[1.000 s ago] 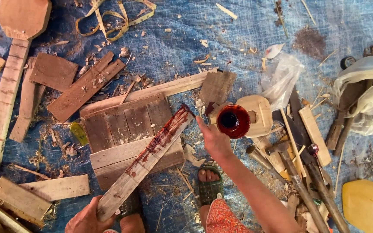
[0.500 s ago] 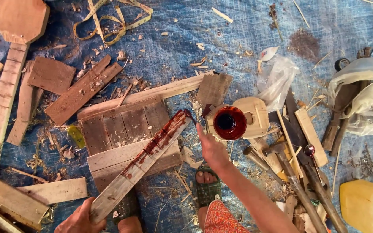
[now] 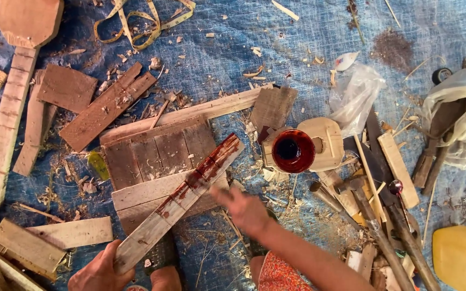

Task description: Applying a dark stain to a wooden instrument component using a small brush.

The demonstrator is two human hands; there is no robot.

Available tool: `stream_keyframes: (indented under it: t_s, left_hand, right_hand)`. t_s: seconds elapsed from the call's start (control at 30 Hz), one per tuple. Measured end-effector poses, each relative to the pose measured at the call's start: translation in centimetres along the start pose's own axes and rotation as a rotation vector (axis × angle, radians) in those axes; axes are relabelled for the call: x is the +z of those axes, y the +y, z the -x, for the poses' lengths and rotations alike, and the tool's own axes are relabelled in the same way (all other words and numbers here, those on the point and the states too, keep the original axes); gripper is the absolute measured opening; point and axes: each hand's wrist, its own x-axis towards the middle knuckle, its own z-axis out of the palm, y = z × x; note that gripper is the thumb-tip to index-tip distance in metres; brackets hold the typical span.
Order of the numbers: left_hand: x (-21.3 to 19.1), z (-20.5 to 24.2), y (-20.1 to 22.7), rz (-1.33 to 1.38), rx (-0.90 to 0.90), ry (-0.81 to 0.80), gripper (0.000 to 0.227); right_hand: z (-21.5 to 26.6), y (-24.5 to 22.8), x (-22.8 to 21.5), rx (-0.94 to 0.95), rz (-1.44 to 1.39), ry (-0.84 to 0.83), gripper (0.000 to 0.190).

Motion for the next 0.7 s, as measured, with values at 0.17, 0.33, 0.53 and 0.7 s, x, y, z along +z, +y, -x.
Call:
stream_keyframes:
  t_s: [0.17,0.33,0.53,0.7]
  left_hand:
    - [-2.0,-0.2,0.6,0.026,-0.057,-0.183,0.077]
    - [-2.5,0.1,1.7,0.048,-0.14,-0.217,0.075]
    - [1.0,-0.7,-0.4,0.032,-0.097,-0.236,0.083]
    - [3.1,-0.4,-1.6,0.12,-0.07,-0.132,0.081]
  right_hand:
    - [0.9,1.1,-0.8,-0.056,0.031,-0.057,0.091]
    - [-0.9,8.0,-2.1,0.321,0.169,-0.065,0.07]
    - [1.7,0.9,0.0,0.012,0.053,-0.048,0.097]
    - [-1.6,5.3,-3.6,0.278,0.205,-0.147,0.081]
